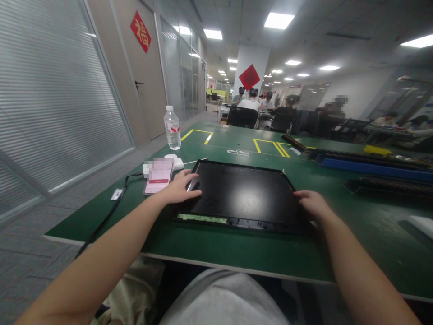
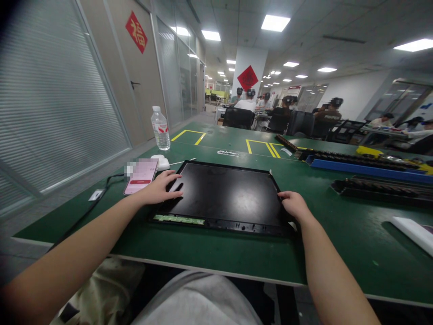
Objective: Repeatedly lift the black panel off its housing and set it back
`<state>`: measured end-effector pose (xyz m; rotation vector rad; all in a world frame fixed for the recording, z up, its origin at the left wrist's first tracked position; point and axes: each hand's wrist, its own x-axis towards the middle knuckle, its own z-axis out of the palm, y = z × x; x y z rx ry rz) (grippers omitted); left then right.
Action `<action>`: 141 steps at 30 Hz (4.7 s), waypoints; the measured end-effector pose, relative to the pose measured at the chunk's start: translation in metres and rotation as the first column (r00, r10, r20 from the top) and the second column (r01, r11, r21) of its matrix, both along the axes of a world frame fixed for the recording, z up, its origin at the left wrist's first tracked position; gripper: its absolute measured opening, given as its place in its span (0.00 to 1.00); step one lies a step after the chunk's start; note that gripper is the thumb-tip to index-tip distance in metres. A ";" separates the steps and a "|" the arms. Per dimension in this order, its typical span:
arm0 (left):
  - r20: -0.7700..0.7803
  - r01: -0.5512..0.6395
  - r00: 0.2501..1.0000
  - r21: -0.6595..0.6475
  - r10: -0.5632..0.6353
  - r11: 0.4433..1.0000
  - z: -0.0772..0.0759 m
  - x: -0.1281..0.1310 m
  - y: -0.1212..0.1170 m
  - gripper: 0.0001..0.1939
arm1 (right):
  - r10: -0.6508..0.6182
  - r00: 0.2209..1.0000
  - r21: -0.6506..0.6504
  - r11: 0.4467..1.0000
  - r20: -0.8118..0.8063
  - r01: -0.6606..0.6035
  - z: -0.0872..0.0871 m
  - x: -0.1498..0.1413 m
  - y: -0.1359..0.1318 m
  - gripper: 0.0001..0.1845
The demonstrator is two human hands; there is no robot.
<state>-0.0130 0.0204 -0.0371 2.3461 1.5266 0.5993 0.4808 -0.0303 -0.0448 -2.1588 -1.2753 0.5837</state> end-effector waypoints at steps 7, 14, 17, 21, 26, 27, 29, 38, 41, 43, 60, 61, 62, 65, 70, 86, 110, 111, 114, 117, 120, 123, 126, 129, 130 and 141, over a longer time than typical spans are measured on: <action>-0.067 0.313 0.945 -0.097 -0.320 0.945 0.017 -0.010 -0.012 0.40 | 0.003 1.000 -0.020 1.000 0.026 -0.003 0.000 -0.001 -0.001 0.30; -0.057 0.426 0.896 -0.166 -0.440 0.889 0.023 -0.009 -0.016 0.42 | -0.012 1.000 -0.055 0.998 -0.006 0.011 -0.001 -0.002 0.001 0.30; -0.049 0.428 0.896 -0.165 -0.441 0.889 0.024 -0.008 -0.016 0.42 | -0.009 1.000 -0.052 0.999 -0.017 0.008 -0.001 -0.003 0.000 0.31; -0.011 0.435 0.898 -0.126 -0.440 0.892 0.026 -0.005 -0.019 0.40 | 0.003 1.000 -0.042 0.999 -0.004 -0.004 0.001 -0.004 -0.001 0.31; 0.057 0.473 0.881 -0.068 -0.470 0.878 0.029 -0.001 -0.022 0.36 | 0.012 1.000 -0.011 1.000 0.027 -0.012 0.001 -0.003 -0.001 0.29; 0.063 0.479 0.878 -0.061 -0.475 0.876 0.029 0.000 -0.022 0.36 | 0.013 1.000 -0.007 1.000 0.027 -0.013 0.001 -0.003 -0.001 0.29; 0.062 0.487 0.873 -0.054 -0.484 0.872 0.029 0.001 -0.022 0.34 | 0.008 1.000 0.001 1.000 0.023 -0.008 -0.001 -0.002 -0.001 0.29; 0.020 0.424 0.905 -0.070 -0.424 0.903 0.026 0.000 -0.020 0.33 | 0.009 0.999 -0.002 1.000 0.039 -0.009 -0.001 -0.002 0.000 0.30; 0.011 0.267 0.964 -0.035 -0.267 0.963 0.023 0.000 -0.015 0.30 | 0.004 0.999 -0.005 1.000 0.036 -0.003 0.000 -0.003 0.000 0.30; 0.006 0.146 0.989 0.033 -0.146 0.989 0.019 0.000 -0.010 0.29 | 0.007 1.000 -0.006 1.000 0.028 -0.007 0.000 -0.003 -0.001 0.29; -0.152 -0.009 0.988 0.077 0.021 0.997 0.010 0.002 -0.001 0.24 | 0.019 0.999 -0.002 1.000 0.051 -0.019 -0.004 0.002 0.002 0.28; -0.146 -0.006 0.989 0.077 0.017 0.997 0.010 0.002 -0.001 0.24 | 0.018 0.999 0.004 1.000 0.044 -0.018 -0.004 0.002 0.002 0.28; -0.132 -0.004 0.991 0.074 0.014 0.997 0.009 0.002 0.000 0.24 | 0.016 0.999 0.012 1.000 0.039 -0.016 -0.005 0.003 0.002 0.28; -0.089 -0.002 0.996 0.051 0.007 0.999 0.008 0.000 0.002 0.23 | 0.006 0.999 0.023 1.000 0.035 -0.007 -0.005 0.003 0.001 0.27; -0.083 -0.017 0.996 0.037 0.020 0.999 0.006 -0.002 0.005 0.24 | 0.016 0.999 0.017 1.000 0.039 -0.017 -0.004 0.002 0.001 0.27; -0.121 0.010 0.993 0.033 -0.006 0.999 0.005 -0.003 0.008 0.25 | -0.009 0.998 -0.002 1.000 0.065 0.010 0.001 0.000 0.002 0.29; -0.147 -0.055 0.987 0.038 0.060 0.998 0.008 0.008 -0.001 0.27 | -0.004 0.998 0.012 1.000 0.066 0.003 -0.006 0.004 0.003 0.29; -0.120 -0.059 0.991 0.018 0.061 0.998 0.009 0.009 -0.002 0.27 | -0.004 0.998 0.015 1.000 0.069 0.003 -0.007 0.005 0.003 0.28; -0.062 -0.094 0.994 -0.035 0.092 0.995 0.014 0.011 -0.006 0.29 | -0.006 0.998 0.005 1.000 0.064 0.006 -0.007 0.006 0.004 0.28; -0.006 -0.117 0.993 -0.084 0.117 0.990 0.017 0.011 -0.009 0.32 | 0.000 0.999 0.006 1.000 0.048 0.000 -0.008 0.006 0.004 0.28; 0.078 -0.120 0.989 -0.105 0.128 0.987 0.015 0.008 -0.007 0.33 | 0.017 0.998 0.018 1.000 0.055 -0.018 -0.008 0.006 0.005 0.27; 0.219 -0.115 0.966 -0.103 0.135 0.988 0.011 0.004 -0.004 0.31 | 0.026 0.995 0.018 0.999 0.094 -0.028 -0.007 0.005 0.005 0.26; 0.438 -0.087 0.883 -0.198 0.168 0.976 0.011 0.004 -0.002 0.31 | 0.022 0.995 -0.005 1.000 0.094 -0.022 -0.003 0.002 0.004 0.27; 0.619 -0.030 0.745 -0.343 0.250 0.939 0.015 0.008 -0.005 0.31 | 0.016 0.997 -0.018 1.000 0.081 -0.015 -0.001 0.000 0.003 0.27; 0.655 -0.020 0.704 -0.370 0.276 0.929 0.017 0.010 -0.007 0.30 | 0.015 0.997 -0.022 1.000 0.079 -0.013 0.000 -0.001 0.003 0.27; 0.787 -0.019 0.353 -0.535 0.507 0.845 0.022 0.020 -0.009 0.23 | 0.023 0.995 -0.010 1.000 0.093 -0.023 -0.001 0.004 0.005 0.26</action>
